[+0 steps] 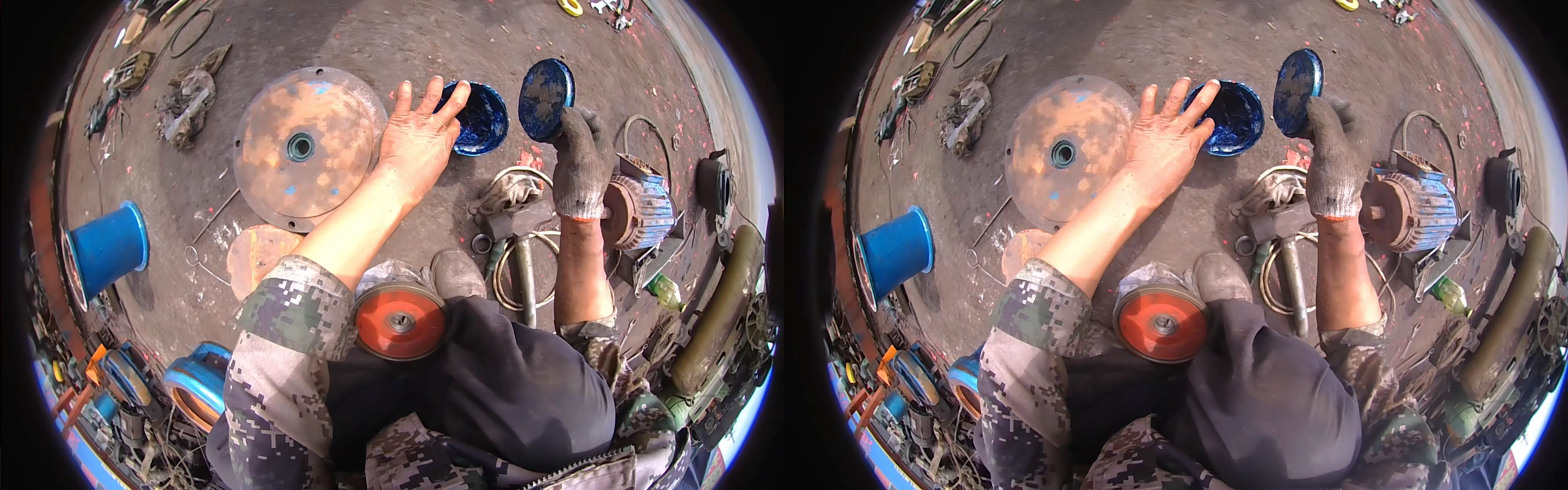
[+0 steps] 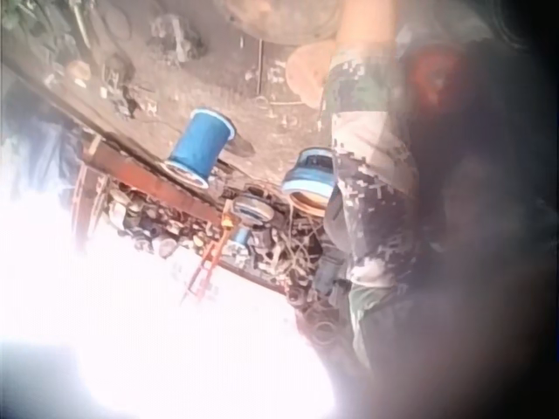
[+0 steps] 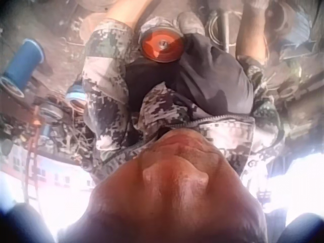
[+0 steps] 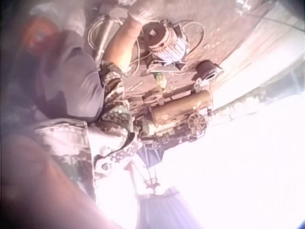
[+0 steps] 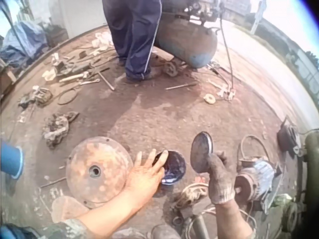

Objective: The person sits on the floor and uses a hammer and punch to install a green seal into a circular metal plate. They then apply blue grease to the seal and continue adjusting the components.

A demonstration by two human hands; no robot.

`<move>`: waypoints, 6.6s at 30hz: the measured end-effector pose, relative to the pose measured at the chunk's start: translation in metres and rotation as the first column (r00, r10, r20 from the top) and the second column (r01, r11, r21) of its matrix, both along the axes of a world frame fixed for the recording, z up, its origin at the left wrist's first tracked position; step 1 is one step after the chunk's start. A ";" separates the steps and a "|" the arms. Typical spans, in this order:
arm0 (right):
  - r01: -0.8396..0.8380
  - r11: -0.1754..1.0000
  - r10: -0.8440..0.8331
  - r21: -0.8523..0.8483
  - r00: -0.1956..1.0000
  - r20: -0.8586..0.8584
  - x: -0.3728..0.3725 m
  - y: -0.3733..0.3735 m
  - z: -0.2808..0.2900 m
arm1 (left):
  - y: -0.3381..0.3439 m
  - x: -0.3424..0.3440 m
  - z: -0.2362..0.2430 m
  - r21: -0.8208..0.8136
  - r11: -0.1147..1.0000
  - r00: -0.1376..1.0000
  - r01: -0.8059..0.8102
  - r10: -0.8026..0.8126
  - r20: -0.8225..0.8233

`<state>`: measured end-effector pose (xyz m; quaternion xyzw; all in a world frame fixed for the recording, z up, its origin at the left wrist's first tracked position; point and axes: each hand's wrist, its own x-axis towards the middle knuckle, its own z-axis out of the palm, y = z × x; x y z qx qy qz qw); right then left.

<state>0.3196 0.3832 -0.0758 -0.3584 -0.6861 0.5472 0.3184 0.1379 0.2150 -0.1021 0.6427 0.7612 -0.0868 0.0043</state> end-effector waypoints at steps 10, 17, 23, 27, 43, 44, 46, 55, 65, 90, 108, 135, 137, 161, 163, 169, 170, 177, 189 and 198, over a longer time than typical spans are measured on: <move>0.045 0.995 -0.045 -0.084 0.999 0.005 -0.001 -0.004 0.000 | 0.011 -0.001 -0.002 -0.100 0.995 1.000 0.022 -0.020 0.023; 0.039 0.991 -0.039 -0.124 0.999 0.010 -0.004 -0.006 -0.003 | 0.002 -0.001 0.000 0.039 0.997 0.984 -0.068 0.060 0.165; -0.026 0.988 0.024 0.155 1.000 0.012 0.023 0.017 -0.022 | -0.044 -0.047 0.028 0.263 0.908 0.775 -0.327 0.098 0.624; -0.124 0.933 0.090 0.337 0.989 0.115 0.007 0.006 -0.016 | -0.142 -0.120 0.029 0.058 0.874 0.779 -0.482 0.398 0.484; -0.029 0.994 0.013 -0.108 0.990 -0.142 -0.023 -0.027 0.009 | -0.174 -0.114 0.006 -0.108 0.852 0.825 -0.512 0.523 0.215; -0.028 0.994 0.013 -0.107 0.990 -0.143 -0.022 -0.027 0.009 | -0.173 -0.114 0.006 -0.114 0.857 0.834 -0.502 0.515 0.197; -0.038 0.996 0.028 -0.080 0.992 -0.122 -0.019 -0.025 0.006 | -0.170 -0.114 0.004 -0.126 0.865 0.849 -0.486 0.502 0.164; -0.171 0.952 0.162 0.252 0.985 0.055 -0.003 -0.008 -0.014 | -0.174 -0.119 -0.004 -0.051 0.744 0.675 -0.666 0.631 0.384; -0.193 0.950 0.193 0.244 0.981 0.023 -0.004 -0.006 -0.022 | -0.162 -0.123 0.019 -0.224 0.921 0.940 -0.320 0.338 0.044; -0.230 0.923 0.194 0.308 0.970 0.144 -0.002 -0.009 -0.026 | -0.153 -0.092 0.008 -0.775 0.411 -0.870 -0.481 -0.116 0.479; -0.278 0.811 0.185 0.514 0.956 0.225 0.004 -0.005 -0.018 | -0.154 -0.150 0.037 -0.354 0.935 0.996 0.040 -0.065 -0.061; -0.221 0.857 0.143 0.465 0.970 0.197 0.012 -0.003 -0.020 | -0.153 -0.148 0.037 -0.299 0.950 0.989 -0.089 0.120 0.085; -0.191 0.883 0.141 0.429 0.979 0.145 0.015 -0.001 -0.022 | -0.151 -0.146 0.034 -0.266 0.936 0.955 -0.229 0.269 0.127; -0.210 0.777 0.085 0.593 0.969 0.233 0.007 -0.010 -0.016 | -0.020 -0.032 0.022 0.219 0.975 0.929 -0.035 -0.049 0.366; -0.196 0.789 0.092 0.582 0.975 0.204 0.008 -0.008 -0.017 | -0.033 -0.036 0.024 0.276 0.943 0.849 -0.185 0.012 0.529; -0.224 0.814 0.136 0.536 0.971 0.198 0.004 -0.003 -0.018 | -0.152 -0.132 0.037 -0.007 0.992 0.988 -0.123 0.123 0.091; -0.214 0.875 0.185 0.434 0.977 0.109 0.004 -0.003 -0.024 | -0.163 -0.142 0.037 -0.048 0.995 0.996 -0.086 0.088 0.027; -0.237 0.901 0.244 0.363 0.969 0.028 0.002 -0.007 -0.023 | -0.168 -0.158 0.039 -0.166 0.979 0.993 0.117 -0.116 0.018; -0.212 0.834 0.134 0.510 0.973 0.186 0.011 -0.006 -0.013 | -0.164 -0.150 0.035 -0.148 0.988 0.997 -0.038 0.047 0.060; -0.223 0.864 0.178 0.451 0.974 0.139 0.005 -0.014 -0.023 | -0.153 -0.153 0.032 -0.284 0.959 0.998 0.005 0.014 0.066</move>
